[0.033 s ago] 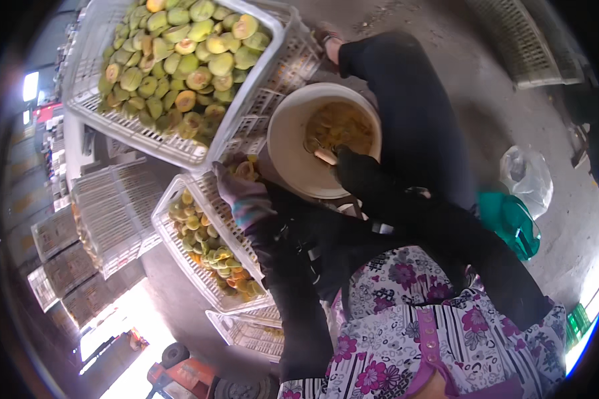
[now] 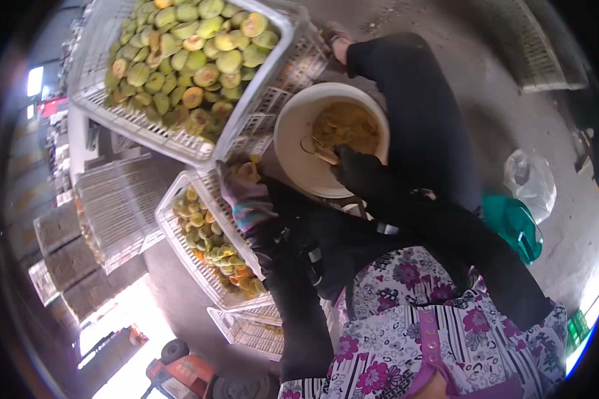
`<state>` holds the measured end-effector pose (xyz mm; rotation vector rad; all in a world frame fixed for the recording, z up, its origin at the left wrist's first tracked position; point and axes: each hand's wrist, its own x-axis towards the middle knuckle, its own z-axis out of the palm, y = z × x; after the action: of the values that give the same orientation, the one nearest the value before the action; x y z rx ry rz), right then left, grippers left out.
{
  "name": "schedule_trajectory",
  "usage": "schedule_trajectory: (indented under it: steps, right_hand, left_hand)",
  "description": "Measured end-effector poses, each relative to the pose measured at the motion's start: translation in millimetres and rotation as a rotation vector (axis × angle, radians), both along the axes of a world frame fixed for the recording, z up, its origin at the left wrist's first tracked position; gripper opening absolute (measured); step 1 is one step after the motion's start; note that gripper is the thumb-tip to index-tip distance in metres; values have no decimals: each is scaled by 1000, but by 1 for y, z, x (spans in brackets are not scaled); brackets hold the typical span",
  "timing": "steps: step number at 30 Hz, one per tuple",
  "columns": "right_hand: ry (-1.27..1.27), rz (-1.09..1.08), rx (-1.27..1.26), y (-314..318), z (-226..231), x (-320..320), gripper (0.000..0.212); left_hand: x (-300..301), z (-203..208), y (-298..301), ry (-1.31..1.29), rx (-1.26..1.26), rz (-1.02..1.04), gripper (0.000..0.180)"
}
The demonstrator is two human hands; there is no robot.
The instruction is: The recorder uses a small knife to pit and slice small green fruits from a crate into a bucket.
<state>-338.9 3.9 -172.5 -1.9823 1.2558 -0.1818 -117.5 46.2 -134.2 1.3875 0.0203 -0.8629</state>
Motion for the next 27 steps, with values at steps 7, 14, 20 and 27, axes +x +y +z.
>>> schedule_trajectory:
  steps: [7, 14, 20, 27]
  right_hand:
    - [-478, 51, 545, -5, 37, -5, 39]
    - [-413, 126, 539, -17, 44, -10, 35]
    - [-33, 396, 209, -9, -13, -31, 28]
    - [-545, -7, 391, -15, 55, -15, 38]
  left_hand:
    - [-79, 29, -27, -451, 93, -163, 53]
    - [-86, 26, -33, -648, 25, -204, 27]
    - [-47, 34, -50, -748, -59, -175, 47]
    - [-77, 19, -35, -591, -36, -208, 50]
